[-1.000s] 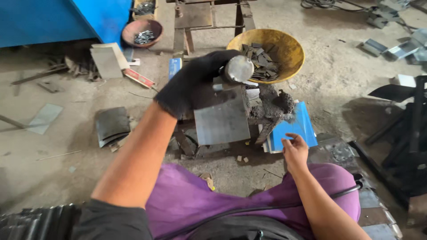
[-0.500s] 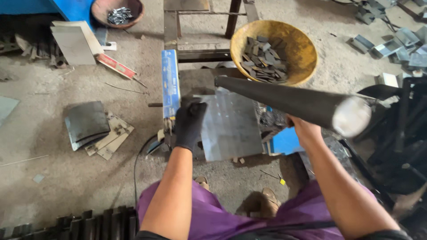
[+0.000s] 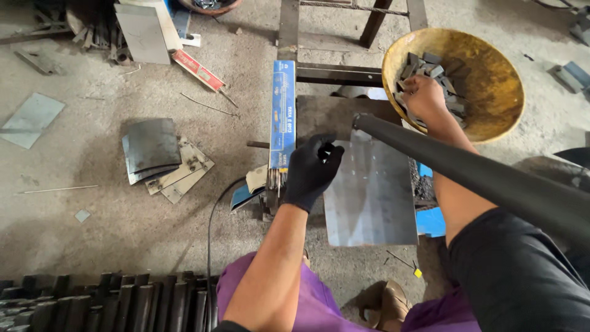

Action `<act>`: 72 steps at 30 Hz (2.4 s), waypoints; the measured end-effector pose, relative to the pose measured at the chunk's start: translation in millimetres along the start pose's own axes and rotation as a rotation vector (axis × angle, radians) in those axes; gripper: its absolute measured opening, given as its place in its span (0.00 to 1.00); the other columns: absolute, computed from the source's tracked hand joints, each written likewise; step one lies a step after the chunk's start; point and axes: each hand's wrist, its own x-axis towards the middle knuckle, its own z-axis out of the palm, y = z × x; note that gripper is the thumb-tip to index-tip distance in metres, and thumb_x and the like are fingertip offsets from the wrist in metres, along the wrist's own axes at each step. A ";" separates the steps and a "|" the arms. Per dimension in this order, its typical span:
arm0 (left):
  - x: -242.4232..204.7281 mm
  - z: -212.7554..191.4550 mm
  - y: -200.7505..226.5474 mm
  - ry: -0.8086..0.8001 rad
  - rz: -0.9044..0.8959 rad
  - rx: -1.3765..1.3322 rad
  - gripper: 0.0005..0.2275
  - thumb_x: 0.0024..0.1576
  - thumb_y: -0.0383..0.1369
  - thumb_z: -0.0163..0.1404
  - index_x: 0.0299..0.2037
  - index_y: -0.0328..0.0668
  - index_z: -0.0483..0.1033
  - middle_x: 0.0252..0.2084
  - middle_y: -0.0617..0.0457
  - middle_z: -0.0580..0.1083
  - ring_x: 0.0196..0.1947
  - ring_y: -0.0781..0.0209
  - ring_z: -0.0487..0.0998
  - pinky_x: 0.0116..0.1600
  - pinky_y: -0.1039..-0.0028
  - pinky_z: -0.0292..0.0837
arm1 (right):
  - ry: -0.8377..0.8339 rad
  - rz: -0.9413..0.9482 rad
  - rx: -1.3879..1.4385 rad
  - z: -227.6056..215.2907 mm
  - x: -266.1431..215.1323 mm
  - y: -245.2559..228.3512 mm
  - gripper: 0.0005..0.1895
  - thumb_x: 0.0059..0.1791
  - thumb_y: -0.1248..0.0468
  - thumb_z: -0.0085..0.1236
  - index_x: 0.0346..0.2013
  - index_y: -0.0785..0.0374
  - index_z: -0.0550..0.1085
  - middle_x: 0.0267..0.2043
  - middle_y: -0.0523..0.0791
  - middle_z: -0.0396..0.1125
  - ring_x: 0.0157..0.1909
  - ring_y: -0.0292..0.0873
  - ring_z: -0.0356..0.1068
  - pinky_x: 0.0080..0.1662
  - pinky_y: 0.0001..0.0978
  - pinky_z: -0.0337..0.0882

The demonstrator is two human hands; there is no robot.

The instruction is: The person sits on the floor and welds a circular metal cap onto the end of a long metal pipe using a handheld welding torch. They repeat this process with another pipe, positioning the cap and applying the weld while sparks fly. The person also handles a metal sheet and places the finished pipe assembly on the floor.

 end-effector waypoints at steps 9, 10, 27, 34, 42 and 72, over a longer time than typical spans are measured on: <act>2.5 -8.7 -3.3 -0.015 -0.024 0.060 0.14 0.54 0.37 0.59 0.46 0.39 0.79 0.37 0.45 0.81 0.38 0.54 0.85 0.43 0.68 0.79 | 0.040 0.061 -0.075 21.1 6.4 1.1 0.18 0.42 0.69 0.61 0.47 0.58 0.82 0.38 0.51 0.76 0.42 0.51 0.76 0.47 0.40 0.73; 1.6 -7.8 -3.6 -0.016 -0.016 0.062 0.14 0.54 0.37 0.59 0.46 0.39 0.79 0.37 0.45 0.81 0.38 0.54 0.85 0.43 0.68 0.79 | 0.053 0.067 -0.055 19.6 3.9 -1.7 0.19 0.42 0.71 0.59 0.47 0.58 0.82 0.37 0.51 0.76 0.41 0.50 0.76 0.46 0.40 0.73; -61.1 51.9 32.7 -0.694 0.154 -0.026 0.15 0.54 0.39 0.59 0.47 0.41 0.80 0.39 0.46 0.81 0.37 0.57 0.84 0.45 0.69 0.79 | -0.272 0.242 0.643 -89.5 -278.7 -73.5 0.30 0.44 0.76 0.61 0.61 0.60 0.71 0.45 0.45 0.67 0.41 0.38 0.73 0.42 0.38 0.75; -123.5 95.7 29.2 -0.835 0.414 0.070 0.08 0.59 0.34 0.60 0.43 0.40 0.83 0.39 0.44 0.81 0.37 0.51 0.81 0.44 0.64 0.77 | -0.268 -0.175 0.232 -157.1 -341.9 -130.5 0.44 0.40 0.73 0.69 0.68 0.51 0.65 0.52 0.48 0.67 0.43 0.41 0.72 0.45 0.34 0.76; -156.8 96.9 41.9 -0.859 -0.296 -0.363 0.06 0.60 0.28 0.56 0.42 0.32 0.78 0.33 0.51 0.79 0.30 0.65 0.80 0.38 0.72 0.79 | -0.172 0.285 0.098 -200.1 -382.2 -85.1 0.42 0.41 0.56 0.68 0.70 0.44 0.63 0.63 0.46 0.70 0.47 0.45 0.80 0.50 0.40 0.77; -150.6 77.1 11.0 -0.343 -0.410 -0.352 0.05 0.57 0.28 0.59 0.35 0.33 0.81 0.24 0.57 0.75 0.20 0.71 0.73 0.26 0.77 0.69 | 0.585 0.275 1.795 -276.9 -396.0 194.8 0.15 0.64 0.54 0.40 0.55 0.62 0.67 0.46 0.51 0.70 0.44 0.49 0.73 0.43 0.44 0.74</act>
